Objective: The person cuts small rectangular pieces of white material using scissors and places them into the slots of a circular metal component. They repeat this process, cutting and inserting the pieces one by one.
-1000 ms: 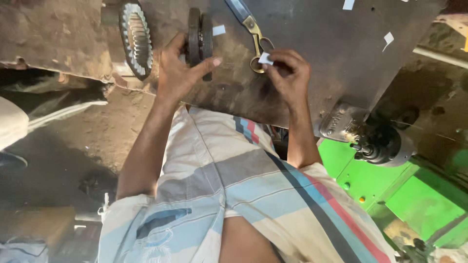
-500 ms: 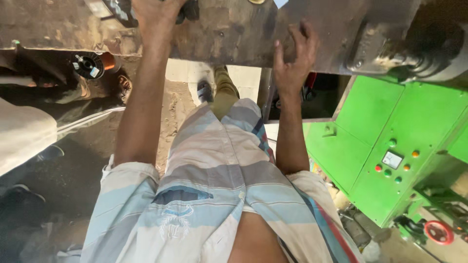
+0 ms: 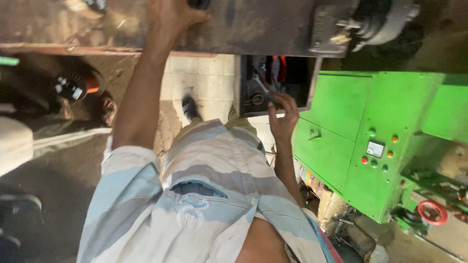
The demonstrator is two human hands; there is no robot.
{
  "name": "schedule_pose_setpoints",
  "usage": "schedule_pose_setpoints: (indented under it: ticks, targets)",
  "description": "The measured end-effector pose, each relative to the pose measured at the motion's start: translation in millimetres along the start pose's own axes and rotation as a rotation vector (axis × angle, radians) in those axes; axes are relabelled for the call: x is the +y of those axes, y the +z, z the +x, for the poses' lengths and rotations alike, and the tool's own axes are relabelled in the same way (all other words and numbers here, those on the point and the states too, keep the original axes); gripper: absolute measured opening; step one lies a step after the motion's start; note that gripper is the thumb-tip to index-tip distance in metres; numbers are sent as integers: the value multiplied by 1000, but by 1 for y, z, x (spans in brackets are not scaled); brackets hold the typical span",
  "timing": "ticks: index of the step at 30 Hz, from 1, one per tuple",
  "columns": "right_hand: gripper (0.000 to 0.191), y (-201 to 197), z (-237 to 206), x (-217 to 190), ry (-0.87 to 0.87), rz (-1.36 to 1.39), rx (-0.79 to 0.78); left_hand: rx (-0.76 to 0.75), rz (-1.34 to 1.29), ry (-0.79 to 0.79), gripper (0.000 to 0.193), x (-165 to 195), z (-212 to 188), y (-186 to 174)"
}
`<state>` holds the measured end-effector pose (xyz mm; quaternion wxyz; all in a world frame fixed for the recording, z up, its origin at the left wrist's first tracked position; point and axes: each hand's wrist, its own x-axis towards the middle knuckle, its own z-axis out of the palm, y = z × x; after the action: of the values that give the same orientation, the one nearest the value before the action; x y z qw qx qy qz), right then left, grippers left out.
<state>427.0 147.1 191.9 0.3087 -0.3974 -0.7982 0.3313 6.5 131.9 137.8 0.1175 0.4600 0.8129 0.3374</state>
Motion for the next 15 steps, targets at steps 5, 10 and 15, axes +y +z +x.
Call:
schedule_pose_setpoints:
  ticks: [5, 10, 15]
  targets:
    - [24, -52, 17, 43, 36, 8, 11, -46, 303, 15, 85, 37, -6, 6]
    - [23, -133, 65, 133, -42, 104, -24, -43, 155, -290, 71, 63, 2, 22]
    - [19, -250, 177, 242, 87, 265, -97, 455, -279, -363, 61, 116, 1, 8]
